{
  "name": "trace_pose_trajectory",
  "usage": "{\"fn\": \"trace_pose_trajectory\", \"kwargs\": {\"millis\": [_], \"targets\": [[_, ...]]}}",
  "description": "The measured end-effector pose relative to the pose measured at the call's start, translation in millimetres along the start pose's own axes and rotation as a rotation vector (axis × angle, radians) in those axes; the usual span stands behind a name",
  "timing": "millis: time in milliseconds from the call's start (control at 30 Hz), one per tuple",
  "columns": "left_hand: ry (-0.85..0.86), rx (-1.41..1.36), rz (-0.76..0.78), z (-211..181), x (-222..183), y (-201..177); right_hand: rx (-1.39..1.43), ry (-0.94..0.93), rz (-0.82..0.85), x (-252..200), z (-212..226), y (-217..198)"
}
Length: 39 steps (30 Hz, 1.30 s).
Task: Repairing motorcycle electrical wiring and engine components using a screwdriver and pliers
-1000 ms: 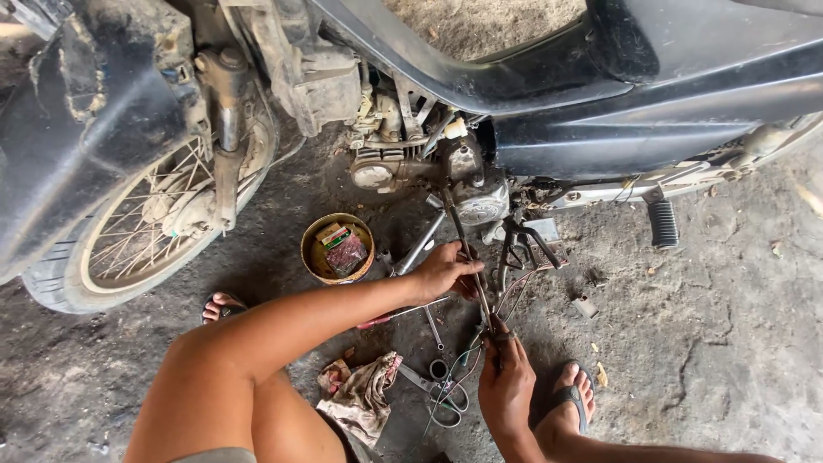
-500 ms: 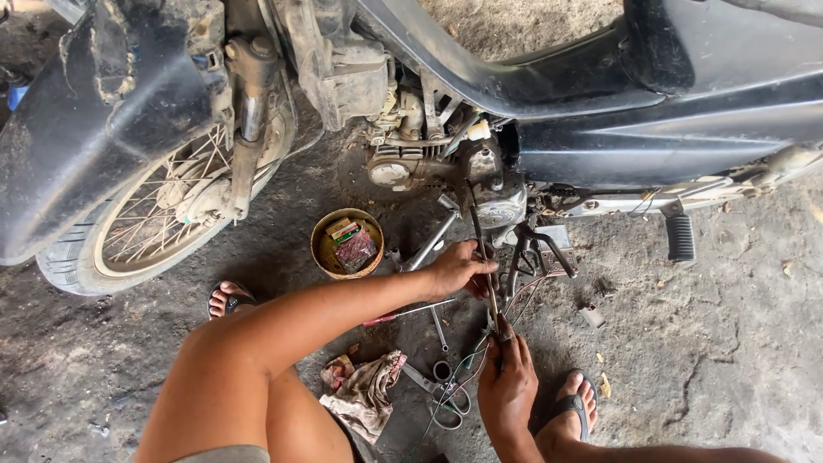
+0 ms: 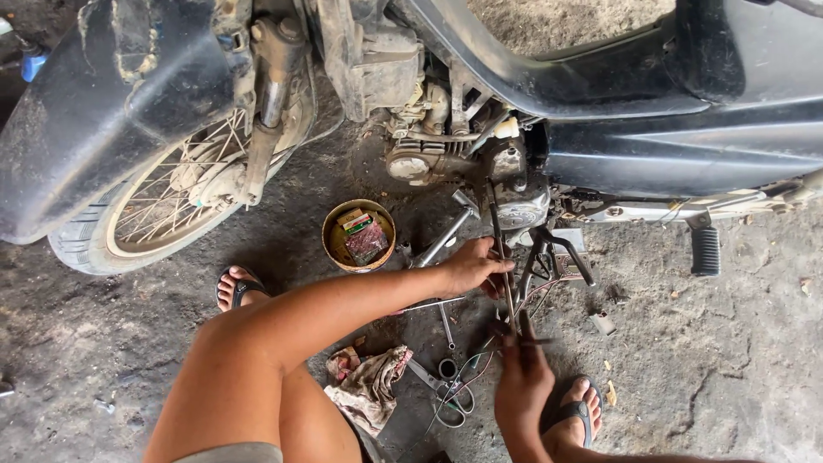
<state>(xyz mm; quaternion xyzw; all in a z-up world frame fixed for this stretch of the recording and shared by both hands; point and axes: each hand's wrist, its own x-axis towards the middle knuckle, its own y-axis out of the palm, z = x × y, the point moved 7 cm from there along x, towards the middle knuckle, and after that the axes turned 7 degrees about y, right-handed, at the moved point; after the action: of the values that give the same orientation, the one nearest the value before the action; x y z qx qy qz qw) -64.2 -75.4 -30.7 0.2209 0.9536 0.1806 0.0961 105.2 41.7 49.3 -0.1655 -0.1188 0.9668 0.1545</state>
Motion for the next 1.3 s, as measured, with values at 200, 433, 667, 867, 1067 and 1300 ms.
{"fn": "trace_pose_trajectory", "kwargs": {"millis": [200, 433, 667, 867, 1067, 1300], "targets": [[0.033, -0.027, -0.106, 9.0, -2.0, -1.9, 0.174, 0.269, 0.165, 12.5, -61.4, -10.0], [-0.006, 0.001, -0.201, -3.4, -11.1, 3.3, -0.374, 0.072, -0.098, 25.6, -53.3, -23.6], [-0.035, 0.027, -0.238, -1.7, -11.0, 3.9, -0.189, 0.139, -0.139, -0.4, -34.9, -26.7], [-0.014, 0.008, -0.246, 2.1, -9.4, 4.8, -0.630, -0.253, -0.150, -2.5, -27.7, -4.0], [0.042, -0.007, -0.231, -16.4, -17.4, 7.9, 0.547, 0.296, 0.192, -12.6, -6.6, 12.9], [-0.054, 0.386, -0.242, -9.0, -7.8, -4.7, -0.704, -0.359, -0.006, 9.8, -11.2, 13.3]]}}
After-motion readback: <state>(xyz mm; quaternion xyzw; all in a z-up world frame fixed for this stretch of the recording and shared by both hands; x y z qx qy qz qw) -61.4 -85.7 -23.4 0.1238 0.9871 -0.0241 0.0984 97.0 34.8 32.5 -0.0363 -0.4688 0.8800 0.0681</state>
